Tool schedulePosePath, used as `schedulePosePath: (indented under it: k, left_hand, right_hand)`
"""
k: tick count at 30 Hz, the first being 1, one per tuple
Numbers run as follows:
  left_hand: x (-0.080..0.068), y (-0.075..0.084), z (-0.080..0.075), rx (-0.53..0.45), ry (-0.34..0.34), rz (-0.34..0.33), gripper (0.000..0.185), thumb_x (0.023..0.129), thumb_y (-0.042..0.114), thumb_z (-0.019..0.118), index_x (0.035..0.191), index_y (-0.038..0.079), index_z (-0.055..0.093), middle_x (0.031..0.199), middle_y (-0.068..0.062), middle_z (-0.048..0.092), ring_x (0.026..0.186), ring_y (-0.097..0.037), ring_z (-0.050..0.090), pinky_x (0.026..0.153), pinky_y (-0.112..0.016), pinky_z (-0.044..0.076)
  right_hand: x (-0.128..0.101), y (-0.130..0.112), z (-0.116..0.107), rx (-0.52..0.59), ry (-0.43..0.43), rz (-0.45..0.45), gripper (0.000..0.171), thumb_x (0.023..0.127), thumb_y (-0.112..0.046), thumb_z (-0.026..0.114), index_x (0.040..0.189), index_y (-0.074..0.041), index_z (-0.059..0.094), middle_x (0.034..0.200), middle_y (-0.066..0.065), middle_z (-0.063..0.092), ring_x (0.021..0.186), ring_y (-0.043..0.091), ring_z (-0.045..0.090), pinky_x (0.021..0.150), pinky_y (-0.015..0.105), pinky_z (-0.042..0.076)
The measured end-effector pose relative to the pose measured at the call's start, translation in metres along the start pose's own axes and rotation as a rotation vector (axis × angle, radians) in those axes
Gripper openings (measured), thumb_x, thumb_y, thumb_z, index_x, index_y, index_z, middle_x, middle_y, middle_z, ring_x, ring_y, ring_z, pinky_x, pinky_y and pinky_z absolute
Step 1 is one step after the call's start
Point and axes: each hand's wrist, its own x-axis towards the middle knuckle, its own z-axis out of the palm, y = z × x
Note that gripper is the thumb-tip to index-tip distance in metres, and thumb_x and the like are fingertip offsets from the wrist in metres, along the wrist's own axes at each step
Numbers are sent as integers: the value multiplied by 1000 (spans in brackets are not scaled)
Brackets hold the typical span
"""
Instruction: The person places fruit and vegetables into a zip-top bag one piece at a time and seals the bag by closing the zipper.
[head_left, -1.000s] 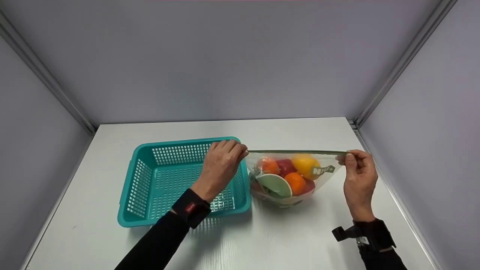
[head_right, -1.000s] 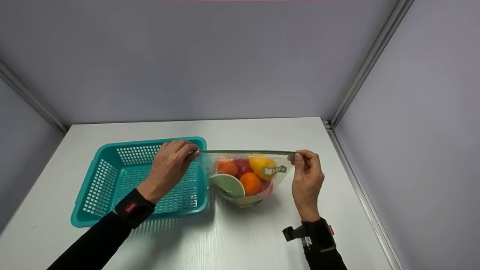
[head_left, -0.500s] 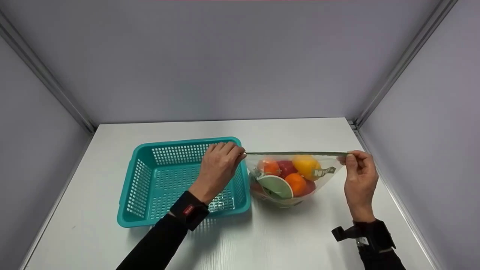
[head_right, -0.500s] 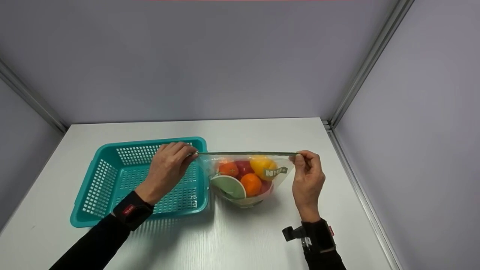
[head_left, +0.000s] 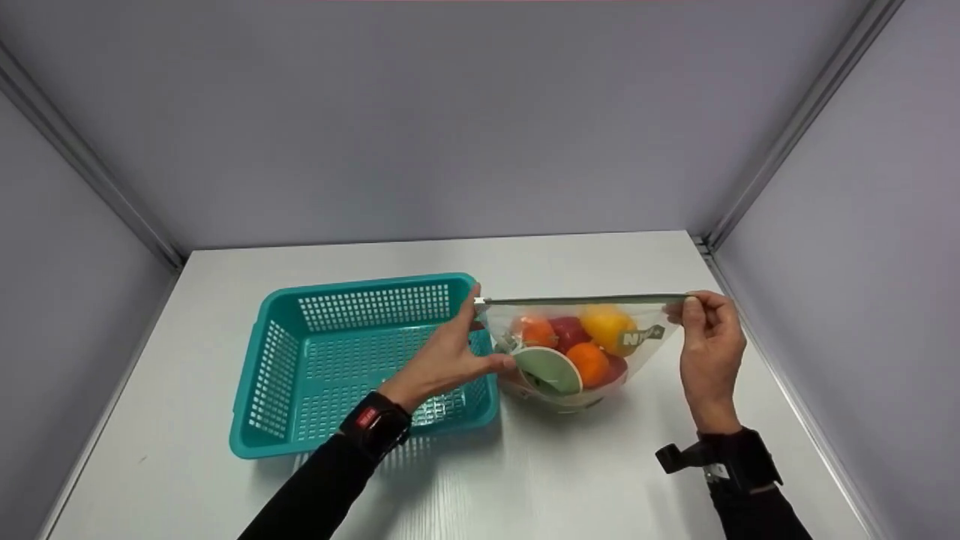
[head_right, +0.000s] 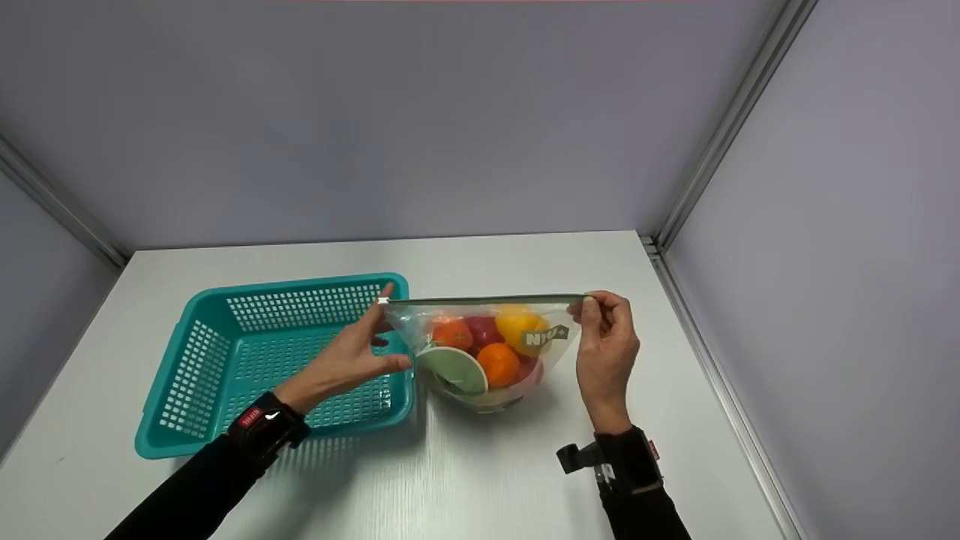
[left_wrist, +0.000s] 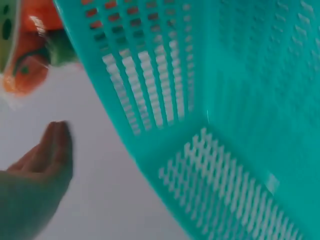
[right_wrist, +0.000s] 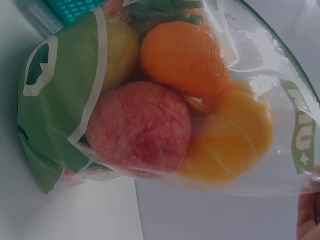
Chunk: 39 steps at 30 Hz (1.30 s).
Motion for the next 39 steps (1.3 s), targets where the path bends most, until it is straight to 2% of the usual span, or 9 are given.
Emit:
schedulePosePath:
  k: [4,8,12,15,19,24,31,36,39]
  left_hand:
    - [5,13,-2,25,-47,-45,97,85,52,82,161,13,35,153,-9,52,138,-30,52,107,-51,49]
    - [11,22,-7,50,-16,4,50,92,36,80,133,11,66,135,-7,66,128,-25,59,103,-44,52]
    - [16,27,-8,74,-10,67,26,96,29,75,115,10,76,122,-6,73,118,-22,65,99,-41,54]
    - [20,27,-6,33,-22,99,19,100,23,71,111,8,78,132,-6,69,114,-21,69,94,-38,57]
    - [23,21,-5,-73,-62,131,18,105,18,63,110,7,76,150,-6,56,130,-24,61,103,-36,52]
    - [22,19,-2,-106,-55,84,21,107,22,58,119,6,68,130,-10,68,120,-25,65,99,-39,55]
    - [26,27,7,-267,-38,59,17,109,17,55,120,7,62,120,-11,69,111,-25,69,84,-35,61]
    - [30,31,11,-367,26,46,17,109,21,55,116,6,60,115,-14,70,97,-28,74,71,-36,63]
    - [32,32,13,-396,59,19,21,109,25,55,114,5,60,106,-14,70,85,-28,76,65,-38,63]
  right_hand:
    - [3,0,0,13,-9,18,13,106,-9,56,112,2,60,89,4,70,82,15,68,81,22,55]
    - [2,4,-2,66,-24,59,14,107,-12,56,113,0,59,90,6,70,84,15,69,82,23,56]
    - [-6,12,-9,105,-78,133,26,108,-20,54,126,0,56,97,7,72,91,17,70,90,24,54]
    - [-16,23,-17,166,-221,185,41,109,-21,55,144,-2,45,120,9,70,111,19,66,102,24,49]
    - [-30,49,-25,166,-514,243,69,101,-36,68,155,-9,36,149,6,54,135,17,52,108,23,43]
    - [-38,70,-21,-11,-721,307,80,92,-23,80,159,-13,36,153,6,49,136,10,50,108,22,43]
    - [-35,64,-7,-89,-594,367,60,98,-7,70,153,-9,45,145,9,57,129,16,58,100,23,50]
    - [-25,45,-1,-161,-514,402,58,100,-17,70,150,1,47,146,25,54,127,40,60,92,21,54]
    - [-18,37,-1,-282,-500,379,56,102,-27,69,147,2,52,136,30,60,119,42,65,86,19,53]
